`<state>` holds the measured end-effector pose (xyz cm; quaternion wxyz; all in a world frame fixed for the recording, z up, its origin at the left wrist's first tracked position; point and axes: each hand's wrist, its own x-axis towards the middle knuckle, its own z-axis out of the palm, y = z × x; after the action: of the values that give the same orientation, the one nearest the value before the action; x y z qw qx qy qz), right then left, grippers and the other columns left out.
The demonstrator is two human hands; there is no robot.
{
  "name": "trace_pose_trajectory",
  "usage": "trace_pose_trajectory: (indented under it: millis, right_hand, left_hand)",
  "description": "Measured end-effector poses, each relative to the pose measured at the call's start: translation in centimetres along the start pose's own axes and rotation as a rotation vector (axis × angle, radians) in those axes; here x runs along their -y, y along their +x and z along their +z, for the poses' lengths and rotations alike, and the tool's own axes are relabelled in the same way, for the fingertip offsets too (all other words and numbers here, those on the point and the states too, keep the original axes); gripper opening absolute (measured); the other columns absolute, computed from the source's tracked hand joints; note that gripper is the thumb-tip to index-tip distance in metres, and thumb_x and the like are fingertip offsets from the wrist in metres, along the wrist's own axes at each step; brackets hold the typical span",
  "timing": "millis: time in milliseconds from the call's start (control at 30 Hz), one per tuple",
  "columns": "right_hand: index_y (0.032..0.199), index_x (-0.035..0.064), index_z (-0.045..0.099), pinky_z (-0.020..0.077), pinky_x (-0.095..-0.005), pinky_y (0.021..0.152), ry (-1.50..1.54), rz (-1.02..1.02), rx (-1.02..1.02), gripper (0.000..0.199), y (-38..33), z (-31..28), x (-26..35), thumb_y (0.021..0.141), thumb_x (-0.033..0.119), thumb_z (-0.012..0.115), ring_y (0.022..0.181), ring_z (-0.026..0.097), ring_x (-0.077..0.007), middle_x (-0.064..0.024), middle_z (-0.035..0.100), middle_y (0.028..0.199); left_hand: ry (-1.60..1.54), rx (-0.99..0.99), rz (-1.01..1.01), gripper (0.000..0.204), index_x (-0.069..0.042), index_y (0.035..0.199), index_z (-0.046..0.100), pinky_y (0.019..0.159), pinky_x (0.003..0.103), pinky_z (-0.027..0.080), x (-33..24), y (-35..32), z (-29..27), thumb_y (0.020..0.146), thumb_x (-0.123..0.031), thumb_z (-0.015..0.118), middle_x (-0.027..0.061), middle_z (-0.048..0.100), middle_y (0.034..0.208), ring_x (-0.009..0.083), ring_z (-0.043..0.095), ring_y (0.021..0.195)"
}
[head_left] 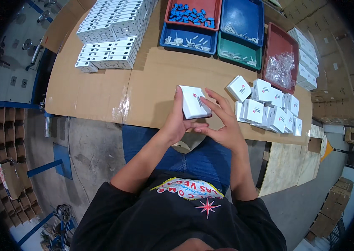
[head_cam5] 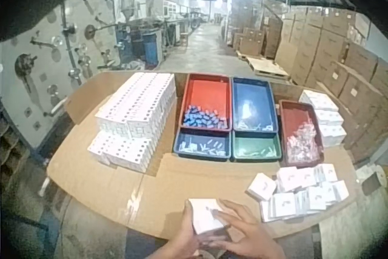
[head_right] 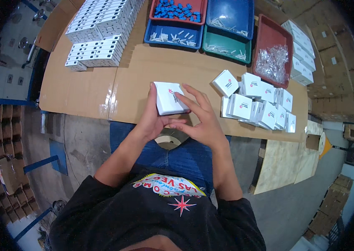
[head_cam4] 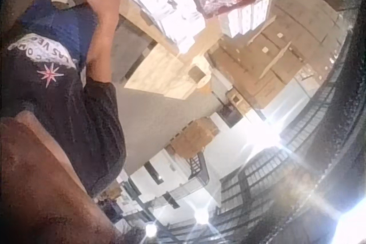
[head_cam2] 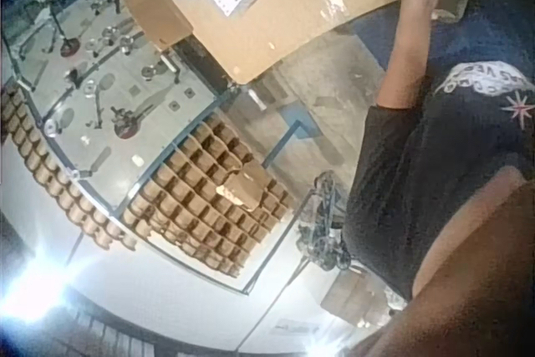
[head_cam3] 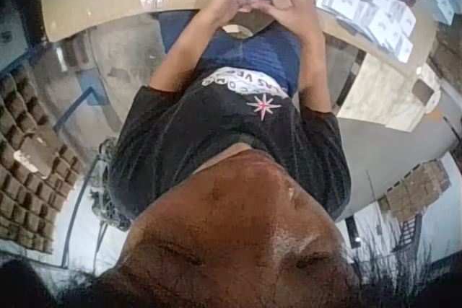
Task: The person assembles small electronic devices by placing components into white boxes and closing them. They handle circuit boards, plastic bags, and small parts from trays, then stack the completed boxes on the table.
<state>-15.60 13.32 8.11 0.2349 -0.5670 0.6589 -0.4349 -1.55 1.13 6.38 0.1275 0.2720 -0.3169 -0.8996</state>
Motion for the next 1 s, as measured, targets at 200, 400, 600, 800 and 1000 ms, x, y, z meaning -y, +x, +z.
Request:
trace_pose_trajectory:
  millis: [200, 400, 600, 800, 1000]
  right_hand:
    - [0.144, 0.0127, 0.059, 0.0429, -0.0453, 0.112, -0.064, -0.073, -0.019, 0.077, 0.9, 0.7, 0.3, 0.075, 0.028, 0.088, 0.139, 0.049, -0.0371, -0.017, 0.046, 0.156]
    - [0.145, 0.0077, 0.057, 0.0451, -0.0441, 0.108, -0.014, -0.056, 0.04, 0.068, 1.0, 1.3, 0.2, 0.085, 0.033, 0.079, 0.132, 0.053, -0.0376, -0.02, 0.05, 0.149]
    - [0.144, 0.001, 0.054, 0.046, -0.0436, 0.104, 0.01, -0.135, -0.075, 0.064, 0.7, 2.1, 0.1, 0.098, 0.046, 0.06, 0.125, 0.054, -0.0398, -0.0235, 0.05, 0.142]
    - [0.141, 0.0, 0.056, 0.0458, -0.0469, 0.103, -0.061, -0.247, -0.136, 0.069, 0.7, 2.1, -0.6, 0.1, 0.054, 0.055, 0.122, 0.055, -0.0412, -0.0251, 0.051, 0.14]
    - [0.138, 0.0008, 0.059, 0.0454, -0.0497, 0.102, -0.066, -0.293, -0.174, 0.065, 0.5, 1.9, -0.6, 0.101, 0.054, 0.053, 0.121, 0.054, -0.0434, -0.0256, 0.053, 0.138]
  left_hand:
    - [-0.14, 0.06, -0.226, 0.088, -0.01, 0.146, 0.046, 0.085, 0.044, 0.063, 0.9, 0.5, -1.2, 0.097, -0.081, 0.028, 0.0158, 0.065, 0.121, 0.0318, 0.071, 0.105]
    - [-0.089, 0.039, -0.195, 0.078, -0.012, 0.149, 0.042, 0.094, 0.04, 0.058, 0.6, -0.8, 0.3, 0.102, -0.073, 0.029, 0.0113, 0.061, 0.128, 0.0247, 0.067, 0.113]
    - [-0.209, 0.055, -0.01, 0.057, -0.017, 0.149, 0.039, 0.108, 0.034, 0.044, 3.0, -2.3, 1.6, 0.109, -0.058, 0.037, 0.0028, 0.054, 0.13, 0.0141, 0.055, 0.123]
    - [-0.216, 0.106, 0.002, 0.062, -0.015, 0.16, 0.026, 0.111, 0.034, 0.04, 3.7, -2.9, 1.8, 0.11, -0.05, 0.041, 0.0053, 0.049, 0.136, 0.0148, 0.051, 0.128]
    - [-0.196, 0.094, 0.053, 0.057, -0.012, 0.156, 0.03, 0.111, 0.035, 0.041, 4.2, -3.3, 2.6, 0.111, -0.045, 0.04, 0.0061, 0.051, 0.137, 0.0158, 0.052, 0.129]
